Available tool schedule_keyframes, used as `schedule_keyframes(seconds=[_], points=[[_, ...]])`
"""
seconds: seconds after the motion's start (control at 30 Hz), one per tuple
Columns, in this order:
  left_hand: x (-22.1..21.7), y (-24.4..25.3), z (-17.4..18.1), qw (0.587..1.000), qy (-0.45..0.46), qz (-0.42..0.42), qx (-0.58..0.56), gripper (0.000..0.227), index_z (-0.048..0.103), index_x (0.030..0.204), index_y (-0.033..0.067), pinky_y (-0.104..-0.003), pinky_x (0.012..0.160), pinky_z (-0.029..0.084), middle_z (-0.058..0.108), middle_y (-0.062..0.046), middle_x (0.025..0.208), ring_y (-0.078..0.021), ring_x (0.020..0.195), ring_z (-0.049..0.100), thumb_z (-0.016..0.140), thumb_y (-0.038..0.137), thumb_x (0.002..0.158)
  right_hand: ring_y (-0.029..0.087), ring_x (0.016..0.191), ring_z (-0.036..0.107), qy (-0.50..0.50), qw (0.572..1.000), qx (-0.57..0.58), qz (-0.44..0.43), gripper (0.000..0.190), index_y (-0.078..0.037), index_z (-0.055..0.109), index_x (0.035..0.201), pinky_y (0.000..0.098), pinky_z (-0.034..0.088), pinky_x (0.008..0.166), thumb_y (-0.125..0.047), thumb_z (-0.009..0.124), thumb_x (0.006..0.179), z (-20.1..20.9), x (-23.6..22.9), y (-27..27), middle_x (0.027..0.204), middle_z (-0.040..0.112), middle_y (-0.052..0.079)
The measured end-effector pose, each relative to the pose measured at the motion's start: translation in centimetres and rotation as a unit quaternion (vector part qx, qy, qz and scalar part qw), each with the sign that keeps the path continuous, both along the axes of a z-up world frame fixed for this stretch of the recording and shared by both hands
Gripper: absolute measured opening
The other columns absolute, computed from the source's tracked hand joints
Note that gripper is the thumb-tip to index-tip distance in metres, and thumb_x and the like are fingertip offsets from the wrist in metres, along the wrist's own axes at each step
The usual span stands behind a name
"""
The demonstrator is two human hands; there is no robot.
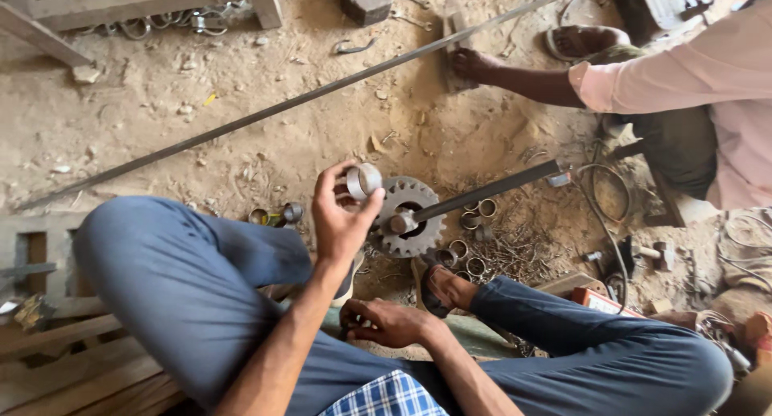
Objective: The person sits on the floor and fits a small metal ring into a slot on a larger gear-like metal part. They then use a hammer to tap the ring into place and check the fit.
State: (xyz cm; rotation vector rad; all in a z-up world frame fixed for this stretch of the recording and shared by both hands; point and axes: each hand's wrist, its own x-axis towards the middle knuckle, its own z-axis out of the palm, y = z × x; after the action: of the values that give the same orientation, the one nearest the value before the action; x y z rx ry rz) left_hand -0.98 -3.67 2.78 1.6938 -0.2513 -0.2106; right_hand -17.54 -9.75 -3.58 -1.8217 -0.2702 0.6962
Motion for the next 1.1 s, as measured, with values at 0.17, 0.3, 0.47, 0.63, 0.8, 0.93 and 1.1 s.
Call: schedule_keyframes(seconds=[0.17, 0.3, 0.47, 0.63, 0.8, 0.93, 1.1], points=[[-0.2, -0.1, -0.1, 0.979, -0.196, -0.001, 0.046, 0.057, 0.061, 0.124, 0.0039, -0.036, 0.089, 0.056, 0.062, -0.013, 0.117, -0.0251, 0.105, 0.066, 0.089, 0.012, 0.076, 0.023, 0.087, 0.069, 0.022, 0.995, 0.031, -0.089, 0.024, -0.004, 0.053, 0.117, 0.0397, 0.058, 0.075, -0.022, 0.062, 0.106, 1.2, 0.5, -3.4, 0.101, 0.068, 0.014], [0.2, 0.2, -0.2, 0.990, -0.122, -0.063, 0.029, 0.057, 0.060, 0.124, 0.0048, -0.034, 0.087, 0.059, 0.063, -0.011, 0.118, -0.0214, 0.102, 0.068, 0.088, 0.014, 0.076, 0.019, 0.088, 0.069, 0.016, 0.979, 0.030, -0.201, 0.020, -0.006, 0.056, 0.119, 0.0368, 0.058, 0.076, -0.012, 0.058, 0.100, 5.2, 0.0, -6.7, 0.099, 0.072, 0.010], [0.8, 1.3, -0.4, 0.987, -0.025, -0.161, 0.010, 0.058, 0.058, 0.125, 0.0047, -0.033, 0.087, 0.061, 0.063, -0.010, 0.120, -0.0197, 0.102, 0.069, 0.087, 0.010, 0.075, 0.022, 0.094, 0.075, -0.023, 0.934, -0.093, -0.344, 0.030, -0.006, 0.061, 0.119, 0.0369, 0.061, 0.080, -0.006, 0.069, 0.091, 9.7, -1.1, -6.8, 0.104, 0.077, 0.010], [0.4, 3.0, -0.2, 0.973, 0.016, -0.223, 0.050, 0.064, 0.055, 0.128, 0.0048, -0.034, 0.091, 0.063, 0.054, -0.011, 0.123, -0.0210, 0.107, 0.069, 0.086, 0.006, 0.072, 0.030, 0.101, 0.076, -0.152, 0.876, -0.186, -0.417, 0.038, -0.004, 0.060, 0.117, 0.0407, 0.061, 0.082, -0.001, 0.074, 0.081, 11.9, -3.0, -7.1, 0.110, 0.076, 0.016], [-1.3, 4.0, 0.5, 0.959, -0.089, -0.225, 0.149, 0.062, 0.055, 0.120, 0.0035, -0.039, 0.095, 0.057, 0.058, -0.014, 0.120, -0.0292, 0.114, 0.064, 0.090, 0.004, 0.068, 0.022, 0.097, 0.079, -0.157, 0.835, -0.145, -0.507, 0.030, -0.002, 0.047, 0.118, 0.0329, 0.062, 0.076, -0.001, 0.065, 0.094, 12.4, -4.1, -6.5, 0.130, 0.074, 0.012], [-2.6, 4.1, 1.0, 0.956, -0.113, -0.225, 0.151, 0.064, 0.055, 0.122, 0.0038, -0.040, 0.098, 0.055, 0.059, -0.015, 0.120, -0.0322, 0.117, 0.063, 0.089, 0.002, 0.068, 0.017, 0.094, 0.078, -0.171, 0.790, -0.123, -0.576, 0.042, -0.001, 0.049, 0.132, 0.0266, 0.064, 0.075, -0.002, 0.067, 0.095, 12.2, -3.7, -5.6, 0.118, 0.077, 0.011], [-4.9, 3.7, 0.9, 0.960, -0.153, -0.186, 0.145, 0.068, 0.053, 0.118, 0.0018, -0.042, 0.098, 0.050, 0.058, -0.016, 0.114, -0.0328, 0.111, 0.061, 0.092, 0.004, 0.061, 0.018, 0.094, 0.077, -0.225, 0.780, -0.144, -0.566, 0.028, 0.001, 0.064, 0.116, 0.0281, 0.064, 0.078, 0.001, 0.077, 0.092, 11.9, -3.5, -4.5, 0.113, 0.078, 0.014]])
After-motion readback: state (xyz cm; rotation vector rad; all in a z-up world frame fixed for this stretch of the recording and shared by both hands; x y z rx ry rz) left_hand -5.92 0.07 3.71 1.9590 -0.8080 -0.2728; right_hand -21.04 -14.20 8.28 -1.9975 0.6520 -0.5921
